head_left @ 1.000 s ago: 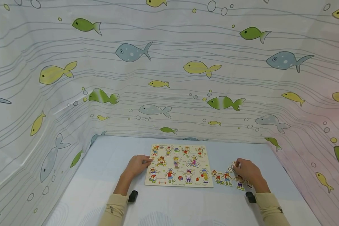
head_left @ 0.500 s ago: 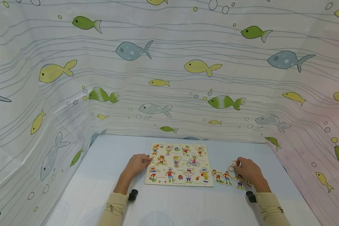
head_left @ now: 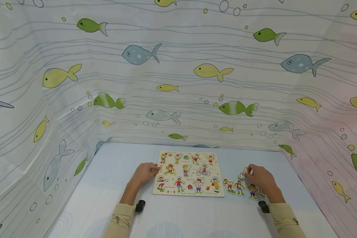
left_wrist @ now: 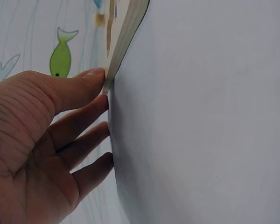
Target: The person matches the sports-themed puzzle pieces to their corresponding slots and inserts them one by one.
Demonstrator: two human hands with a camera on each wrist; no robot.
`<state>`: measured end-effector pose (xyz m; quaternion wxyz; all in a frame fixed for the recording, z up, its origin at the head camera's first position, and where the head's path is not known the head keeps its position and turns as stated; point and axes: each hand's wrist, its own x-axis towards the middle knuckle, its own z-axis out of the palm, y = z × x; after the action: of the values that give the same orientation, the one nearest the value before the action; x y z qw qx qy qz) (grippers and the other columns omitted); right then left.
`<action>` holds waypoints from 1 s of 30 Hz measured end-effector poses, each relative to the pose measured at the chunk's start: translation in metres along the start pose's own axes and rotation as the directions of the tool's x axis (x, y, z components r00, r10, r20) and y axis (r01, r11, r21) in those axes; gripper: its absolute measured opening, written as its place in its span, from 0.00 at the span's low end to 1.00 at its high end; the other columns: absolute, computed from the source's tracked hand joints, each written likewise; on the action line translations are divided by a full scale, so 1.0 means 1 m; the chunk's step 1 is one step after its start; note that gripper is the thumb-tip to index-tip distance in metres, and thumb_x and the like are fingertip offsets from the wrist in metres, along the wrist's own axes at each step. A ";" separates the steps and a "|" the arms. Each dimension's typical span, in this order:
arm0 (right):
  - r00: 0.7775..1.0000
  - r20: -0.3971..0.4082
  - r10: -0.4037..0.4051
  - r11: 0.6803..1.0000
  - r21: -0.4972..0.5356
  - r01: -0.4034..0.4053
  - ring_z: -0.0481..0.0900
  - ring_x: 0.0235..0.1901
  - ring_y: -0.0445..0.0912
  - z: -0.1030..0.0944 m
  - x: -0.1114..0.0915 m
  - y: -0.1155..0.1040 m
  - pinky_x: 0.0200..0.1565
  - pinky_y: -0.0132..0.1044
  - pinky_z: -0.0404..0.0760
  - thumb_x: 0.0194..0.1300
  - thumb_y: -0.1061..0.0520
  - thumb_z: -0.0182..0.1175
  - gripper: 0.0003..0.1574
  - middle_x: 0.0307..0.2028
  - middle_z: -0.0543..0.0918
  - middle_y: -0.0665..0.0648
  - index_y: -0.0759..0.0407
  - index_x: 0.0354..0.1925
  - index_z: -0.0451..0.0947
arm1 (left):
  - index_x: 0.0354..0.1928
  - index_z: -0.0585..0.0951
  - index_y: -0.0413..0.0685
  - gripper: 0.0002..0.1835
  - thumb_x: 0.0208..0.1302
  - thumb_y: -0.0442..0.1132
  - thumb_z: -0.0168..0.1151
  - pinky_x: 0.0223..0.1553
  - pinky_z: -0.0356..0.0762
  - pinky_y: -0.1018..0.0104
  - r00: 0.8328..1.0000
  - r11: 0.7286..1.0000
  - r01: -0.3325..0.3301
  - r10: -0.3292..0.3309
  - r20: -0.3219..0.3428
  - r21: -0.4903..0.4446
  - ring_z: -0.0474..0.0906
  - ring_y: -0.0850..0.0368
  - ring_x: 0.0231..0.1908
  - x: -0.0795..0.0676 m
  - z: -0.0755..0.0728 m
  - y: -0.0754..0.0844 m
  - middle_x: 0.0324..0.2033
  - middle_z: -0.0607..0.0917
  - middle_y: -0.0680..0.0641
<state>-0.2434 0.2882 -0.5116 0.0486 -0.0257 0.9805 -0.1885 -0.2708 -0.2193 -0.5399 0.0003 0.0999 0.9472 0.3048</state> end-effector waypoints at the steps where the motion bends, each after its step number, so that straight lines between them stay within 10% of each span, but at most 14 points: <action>1: 1.000 -0.003 -0.002 1.000 0.000 0.002 0.70 0.18 0.45 0.000 0.000 -0.001 0.20 0.37 0.66 0.67 0.54 0.61 0.09 0.18 0.74 0.50 0.59 0.39 0.75 | 0.46 0.88 0.47 0.10 0.63 0.36 0.67 0.64 0.66 0.43 1.000 1.000 0.000 0.000 -0.001 0.000 0.73 0.40 0.61 0.000 0.000 0.000 0.53 0.84 0.44; 30: 0.998 -0.041 -0.043 0.999 0.000 0.043 0.69 0.19 0.44 -0.005 -0.004 -0.039 0.20 0.36 0.66 0.67 0.53 0.61 0.11 0.19 0.73 0.50 0.58 0.41 0.76 | 0.46 0.88 0.48 0.10 0.63 0.37 0.68 0.64 0.67 0.44 1.000 1.000 0.003 -0.003 -0.005 0.012 0.74 0.40 0.61 0.000 0.001 0.001 0.54 0.84 0.43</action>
<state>-0.2388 0.2543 -0.4919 0.0246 -0.0428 0.9804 -0.1906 -0.2703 -0.2180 -0.5397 -0.0021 0.0978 0.9491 0.2993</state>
